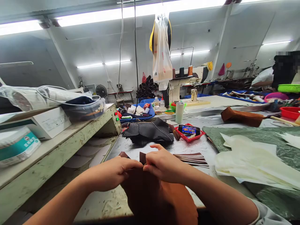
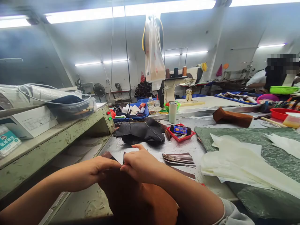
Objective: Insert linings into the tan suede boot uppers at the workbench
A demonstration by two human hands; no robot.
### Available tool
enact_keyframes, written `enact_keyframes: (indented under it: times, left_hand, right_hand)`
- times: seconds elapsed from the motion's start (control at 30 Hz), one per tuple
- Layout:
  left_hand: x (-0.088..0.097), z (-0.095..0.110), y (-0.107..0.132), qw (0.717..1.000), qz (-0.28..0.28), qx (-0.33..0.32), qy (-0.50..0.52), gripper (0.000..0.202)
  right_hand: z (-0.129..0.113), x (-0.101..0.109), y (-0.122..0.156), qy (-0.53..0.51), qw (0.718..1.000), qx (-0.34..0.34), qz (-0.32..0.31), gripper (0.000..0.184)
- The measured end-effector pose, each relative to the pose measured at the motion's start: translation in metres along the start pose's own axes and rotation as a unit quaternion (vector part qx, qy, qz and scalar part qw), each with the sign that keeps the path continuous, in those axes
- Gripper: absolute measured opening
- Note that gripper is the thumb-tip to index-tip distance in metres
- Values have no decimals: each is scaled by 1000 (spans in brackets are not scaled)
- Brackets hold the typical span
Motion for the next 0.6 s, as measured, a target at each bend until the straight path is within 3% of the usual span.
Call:
enact_keyframes:
  times: [0.1, 0.17, 0.37, 0.6]
  left_hand:
    - [13, 7, -11, 994, 81, 6, -78, 17]
    - [19, 10, -17, 989, 111, -7, -96, 17]
    - [18, -1, -17, 998, 59, -24, -31, 17]
    - [7, -4, -16, 999, -13, -9, -40, 35]
  right_hand:
    - [0, 4, -7, 61, 997, -24, 32, 14]
    - [3, 8, -10, 54, 998, -30, 25, 13]
    - [25, 14, -5, -18, 996, -44, -80, 16]
    - [28, 4, -4, -41, 998, -18, -41, 13]
Point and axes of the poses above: each hand's wrist, its own y-axis away from the middle knuckle, its own x-axis out of the back of the hand, z = x × y, the point moved 6 cm from there along -y, towards the middle knuckle, and after that the axes turned 2 degrees about x, right-handed, at the moved point
